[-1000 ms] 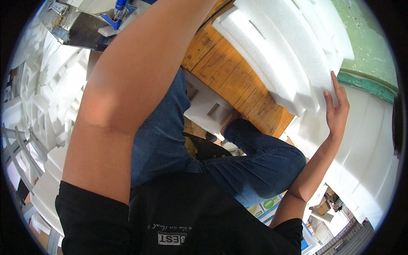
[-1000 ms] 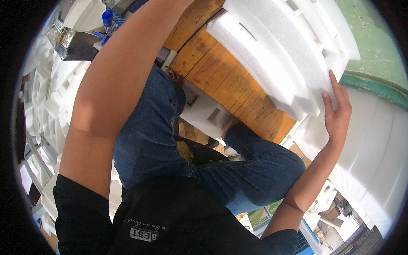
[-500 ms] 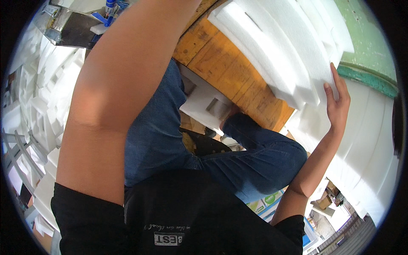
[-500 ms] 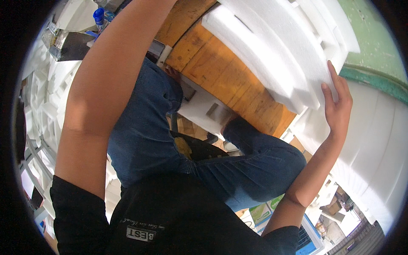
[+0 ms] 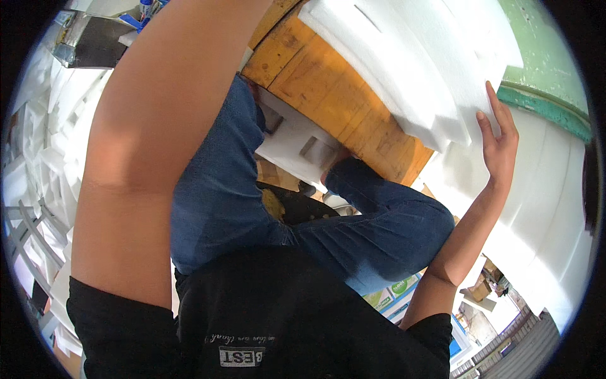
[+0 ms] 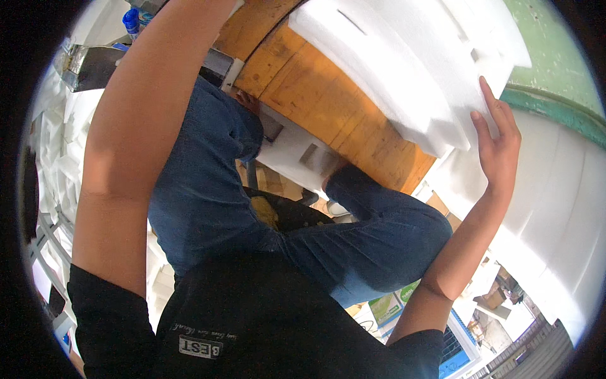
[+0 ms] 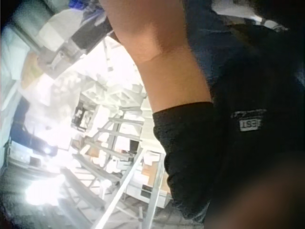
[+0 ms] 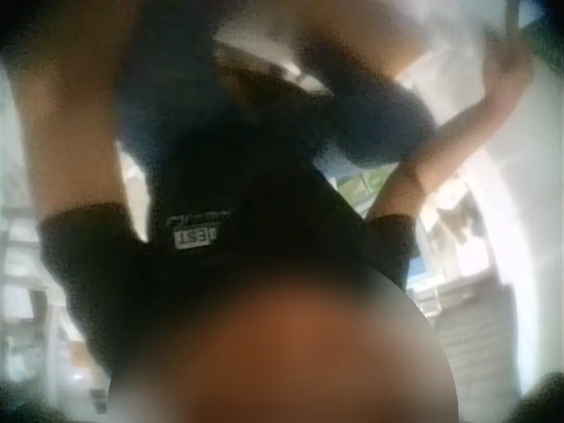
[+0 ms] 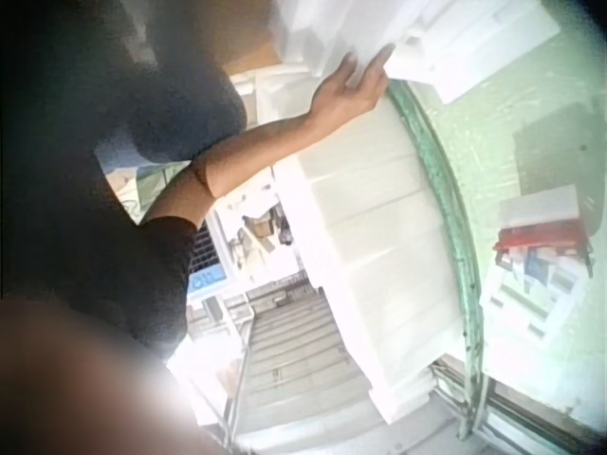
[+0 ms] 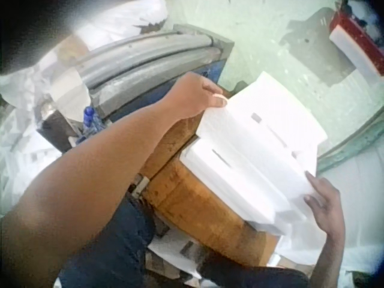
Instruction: The person sits on the floor and assembles white styrofoam pieces into a larger structure. They pick up individual pieces, align them, and press them together to form a multi-part assembly.
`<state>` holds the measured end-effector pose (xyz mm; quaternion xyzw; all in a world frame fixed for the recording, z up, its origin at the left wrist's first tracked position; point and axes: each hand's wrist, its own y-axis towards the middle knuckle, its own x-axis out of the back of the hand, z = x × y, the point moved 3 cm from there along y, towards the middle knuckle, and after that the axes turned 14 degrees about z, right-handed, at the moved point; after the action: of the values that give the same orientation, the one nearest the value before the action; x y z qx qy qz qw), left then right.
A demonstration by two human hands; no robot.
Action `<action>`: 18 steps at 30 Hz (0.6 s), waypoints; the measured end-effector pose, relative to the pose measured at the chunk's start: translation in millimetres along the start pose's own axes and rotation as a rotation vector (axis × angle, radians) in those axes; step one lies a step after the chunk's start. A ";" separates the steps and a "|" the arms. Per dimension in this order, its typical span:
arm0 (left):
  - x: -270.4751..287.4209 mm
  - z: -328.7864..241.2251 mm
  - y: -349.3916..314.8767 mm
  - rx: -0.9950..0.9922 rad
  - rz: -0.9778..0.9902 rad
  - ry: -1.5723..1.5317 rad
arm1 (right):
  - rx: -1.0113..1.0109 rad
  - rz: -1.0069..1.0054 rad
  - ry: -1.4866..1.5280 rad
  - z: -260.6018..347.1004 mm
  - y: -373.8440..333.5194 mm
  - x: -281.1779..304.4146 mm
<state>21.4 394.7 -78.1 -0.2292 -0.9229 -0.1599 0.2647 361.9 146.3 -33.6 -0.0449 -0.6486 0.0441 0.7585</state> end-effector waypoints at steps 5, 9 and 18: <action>1.4 -7.9 -6.1 -0.007 -0.001 0.063 | -0.012 0.019 0.000 4.7 0.1 -0.1; -13.3 -16.8 -5.0 -0.369 -0.216 0.397 | -0.024 0.035 0.000 1.5 1.2 1.1; -64.6 -74.9 -40.8 -0.359 0.417 0.878 | 0.005 0.030 -0.013 -1.1 -2.0 1.0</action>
<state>80.6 307.1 -61.0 -0.3613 -0.6176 -0.3409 0.6098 363.2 144.5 -32.5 -0.0523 -0.6526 0.0575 0.7537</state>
